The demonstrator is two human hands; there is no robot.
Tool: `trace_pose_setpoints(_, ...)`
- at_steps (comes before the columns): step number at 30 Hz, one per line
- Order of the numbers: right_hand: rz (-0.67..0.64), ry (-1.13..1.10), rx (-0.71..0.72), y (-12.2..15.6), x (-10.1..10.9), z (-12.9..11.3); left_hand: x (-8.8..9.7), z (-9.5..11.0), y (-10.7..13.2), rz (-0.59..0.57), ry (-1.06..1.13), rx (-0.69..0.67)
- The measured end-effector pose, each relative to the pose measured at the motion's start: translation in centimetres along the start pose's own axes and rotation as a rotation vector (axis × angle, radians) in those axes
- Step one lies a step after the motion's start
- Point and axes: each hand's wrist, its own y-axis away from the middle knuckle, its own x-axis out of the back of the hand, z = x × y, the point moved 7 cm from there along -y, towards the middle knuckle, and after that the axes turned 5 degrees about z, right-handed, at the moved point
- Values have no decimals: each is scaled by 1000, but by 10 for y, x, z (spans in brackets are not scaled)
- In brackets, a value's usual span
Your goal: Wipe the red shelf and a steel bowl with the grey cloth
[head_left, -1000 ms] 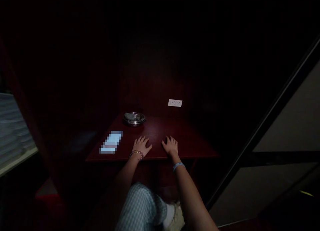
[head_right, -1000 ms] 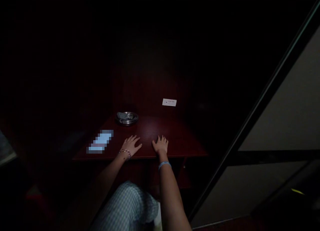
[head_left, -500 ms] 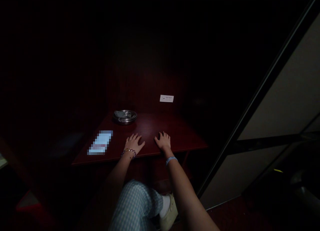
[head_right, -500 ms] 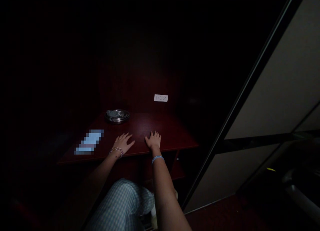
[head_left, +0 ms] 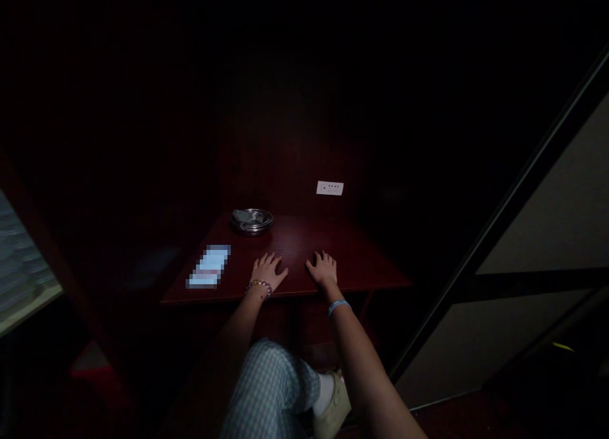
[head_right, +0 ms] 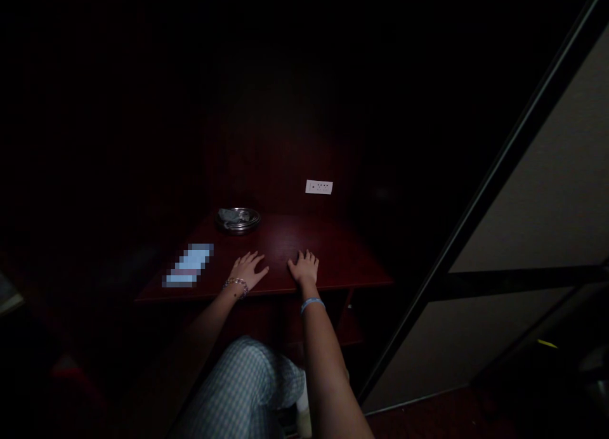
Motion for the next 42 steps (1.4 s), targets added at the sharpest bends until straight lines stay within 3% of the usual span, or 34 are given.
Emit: trace_pose_setpoints(42,-1,1,0,-1,1,0,1,-1,0,14,9,-3)
